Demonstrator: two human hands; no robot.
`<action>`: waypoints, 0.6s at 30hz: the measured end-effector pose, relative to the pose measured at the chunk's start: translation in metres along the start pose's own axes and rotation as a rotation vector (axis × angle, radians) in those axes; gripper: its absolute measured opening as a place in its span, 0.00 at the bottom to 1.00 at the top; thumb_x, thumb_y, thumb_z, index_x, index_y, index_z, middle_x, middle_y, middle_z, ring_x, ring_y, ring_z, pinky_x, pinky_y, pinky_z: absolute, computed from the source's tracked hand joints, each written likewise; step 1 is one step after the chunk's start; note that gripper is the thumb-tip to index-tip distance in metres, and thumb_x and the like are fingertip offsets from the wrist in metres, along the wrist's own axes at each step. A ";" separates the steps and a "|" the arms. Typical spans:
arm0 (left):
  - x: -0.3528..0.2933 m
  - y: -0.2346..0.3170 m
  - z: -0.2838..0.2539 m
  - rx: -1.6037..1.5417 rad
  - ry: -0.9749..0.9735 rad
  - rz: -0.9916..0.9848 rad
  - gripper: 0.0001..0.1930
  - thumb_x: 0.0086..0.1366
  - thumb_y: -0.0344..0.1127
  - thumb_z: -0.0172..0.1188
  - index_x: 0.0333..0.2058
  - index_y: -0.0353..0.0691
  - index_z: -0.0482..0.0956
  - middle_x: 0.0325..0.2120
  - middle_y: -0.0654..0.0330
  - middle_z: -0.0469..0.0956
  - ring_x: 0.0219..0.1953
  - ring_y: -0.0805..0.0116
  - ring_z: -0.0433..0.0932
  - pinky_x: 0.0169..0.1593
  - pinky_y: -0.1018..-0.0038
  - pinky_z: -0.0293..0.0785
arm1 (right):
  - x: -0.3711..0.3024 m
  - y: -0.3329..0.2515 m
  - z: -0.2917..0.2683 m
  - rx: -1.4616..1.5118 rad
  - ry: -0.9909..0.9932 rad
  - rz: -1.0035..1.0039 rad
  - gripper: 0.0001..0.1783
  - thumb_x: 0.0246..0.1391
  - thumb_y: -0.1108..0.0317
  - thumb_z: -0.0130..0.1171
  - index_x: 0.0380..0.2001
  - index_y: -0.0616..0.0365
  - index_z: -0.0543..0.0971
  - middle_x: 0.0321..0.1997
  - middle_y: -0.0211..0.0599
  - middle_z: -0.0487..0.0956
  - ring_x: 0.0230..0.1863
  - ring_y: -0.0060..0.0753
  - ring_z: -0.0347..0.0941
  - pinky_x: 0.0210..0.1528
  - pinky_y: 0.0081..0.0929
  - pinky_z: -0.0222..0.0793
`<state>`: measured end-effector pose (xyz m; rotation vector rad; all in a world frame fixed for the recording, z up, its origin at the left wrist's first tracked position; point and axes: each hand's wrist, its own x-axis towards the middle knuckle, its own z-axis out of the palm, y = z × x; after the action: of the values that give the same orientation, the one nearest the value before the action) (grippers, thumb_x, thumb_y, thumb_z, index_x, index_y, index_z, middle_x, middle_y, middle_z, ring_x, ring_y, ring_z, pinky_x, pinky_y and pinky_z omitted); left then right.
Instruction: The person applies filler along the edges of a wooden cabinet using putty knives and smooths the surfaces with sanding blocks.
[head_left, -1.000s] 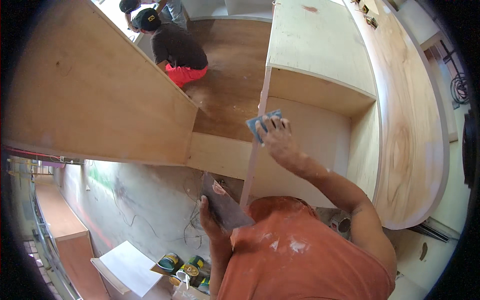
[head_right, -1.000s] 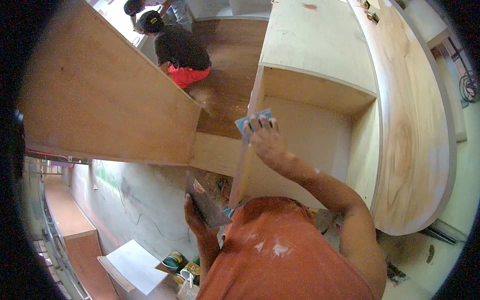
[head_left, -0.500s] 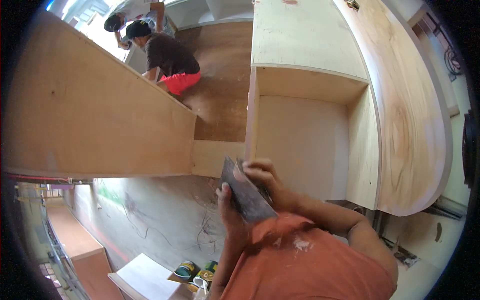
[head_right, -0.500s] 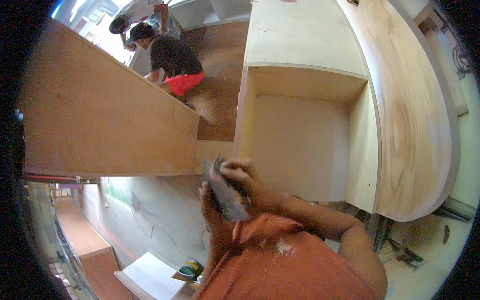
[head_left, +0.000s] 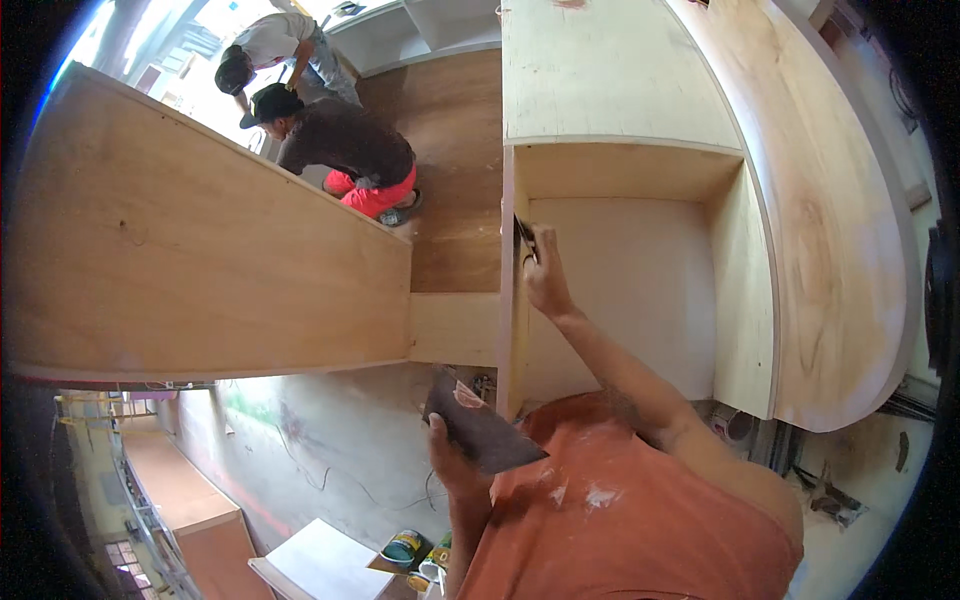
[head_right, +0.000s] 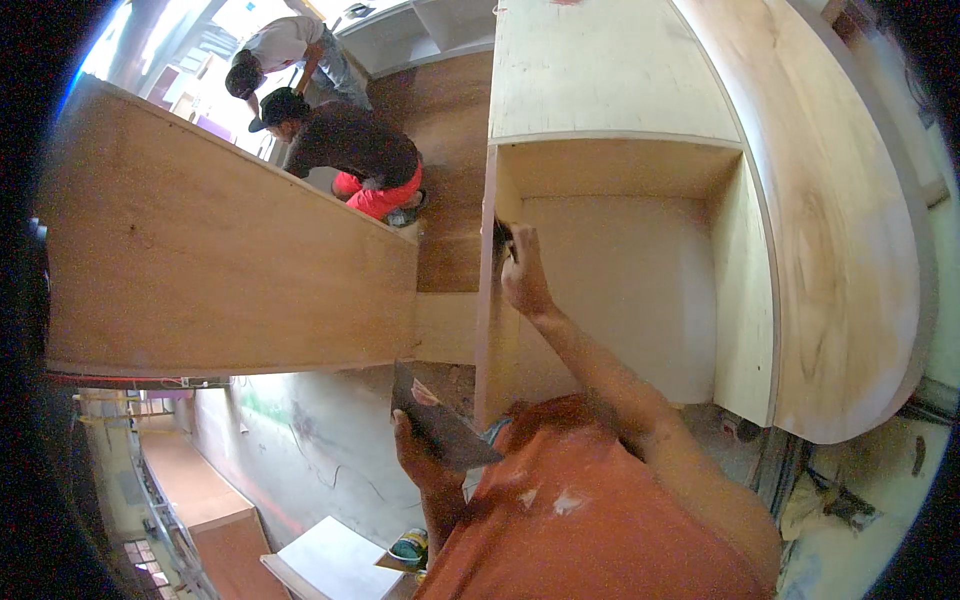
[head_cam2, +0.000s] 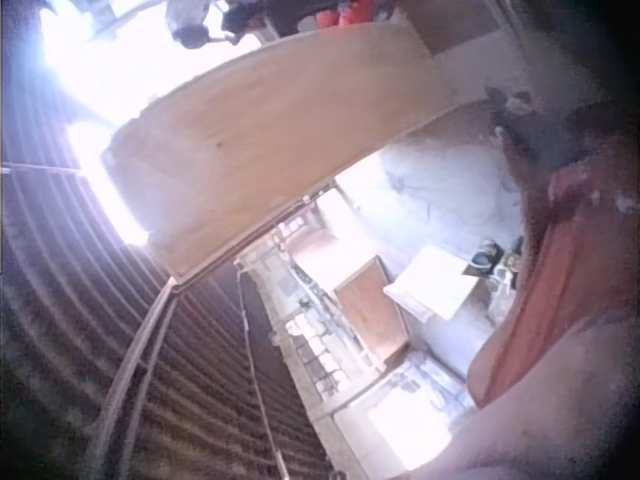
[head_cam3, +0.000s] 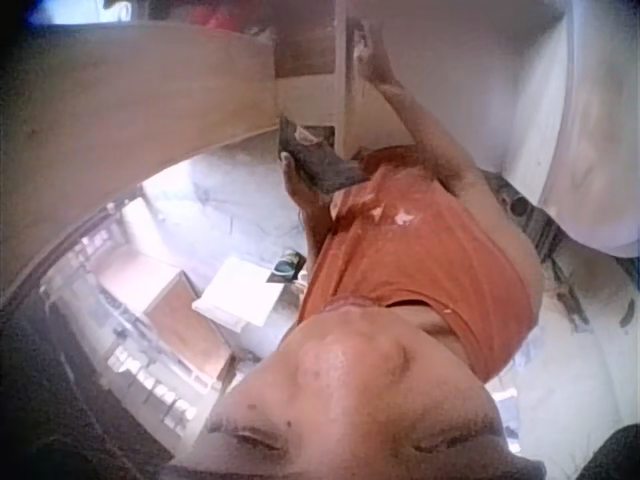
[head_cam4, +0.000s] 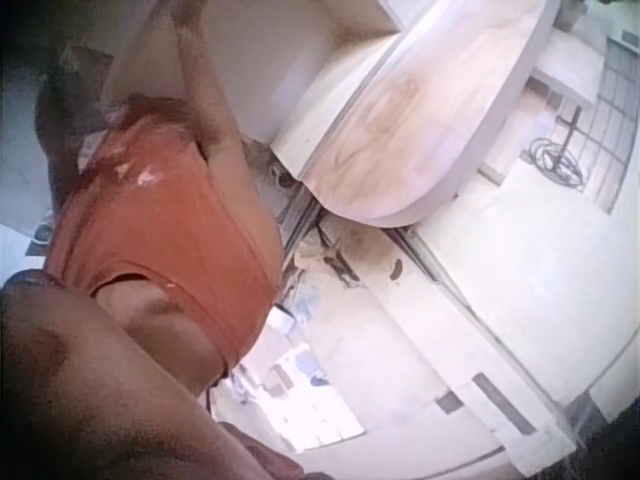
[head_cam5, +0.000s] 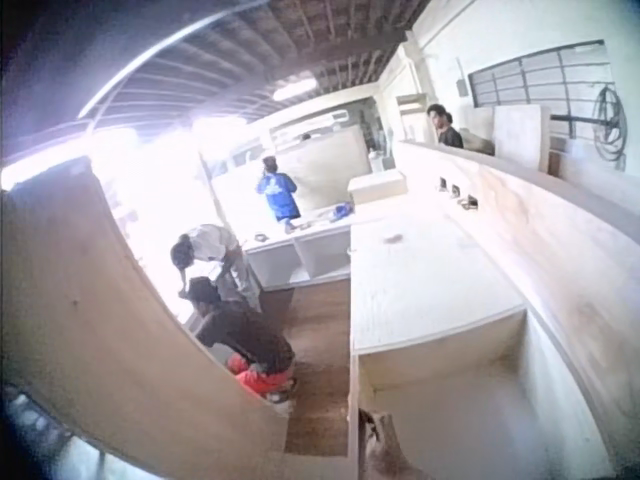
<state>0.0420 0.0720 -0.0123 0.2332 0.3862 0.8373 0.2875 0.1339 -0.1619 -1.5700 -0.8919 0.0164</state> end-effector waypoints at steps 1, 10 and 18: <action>0.000 0.001 -0.005 0.056 0.046 0.026 0.28 0.64 0.44 0.54 0.56 0.31 0.61 0.50 0.53 0.69 0.54 0.66 0.68 0.60 0.71 0.62 | 0.009 0.007 0.000 0.001 0.002 0.000 0.31 0.39 0.89 0.36 0.52 0.65 0.64 0.47 0.52 0.64 0.53 0.53 0.61 0.56 0.39 0.61; 0.002 -0.001 -0.003 0.112 0.111 0.005 0.28 0.65 0.45 0.53 0.57 0.33 0.61 0.49 0.56 0.70 0.53 0.66 0.69 0.59 0.71 0.63 | 0.059 0.022 0.008 0.050 0.059 -0.012 0.21 0.44 0.86 0.39 0.44 0.64 0.67 0.43 0.55 0.68 0.49 0.58 0.62 0.53 0.44 0.58; 0.015 -0.015 0.011 0.349 0.227 -0.087 0.24 0.66 0.49 0.49 0.54 0.39 0.64 0.45 0.57 0.73 0.44 0.64 0.74 0.47 0.68 0.73 | 0.073 0.062 -0.010 -0.041 0.080 0.232 0.19 0.49 0.78 0.43 0.47 0.67 0.68 0.39 0.54 0.74 0.44 0.57 0.69 0.51 0.41 0.62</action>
<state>0.0662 0.0730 -0.0109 0.4436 0.7517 0.7086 0.3757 0.1693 -0.1782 -1.6934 -0.6475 0.1003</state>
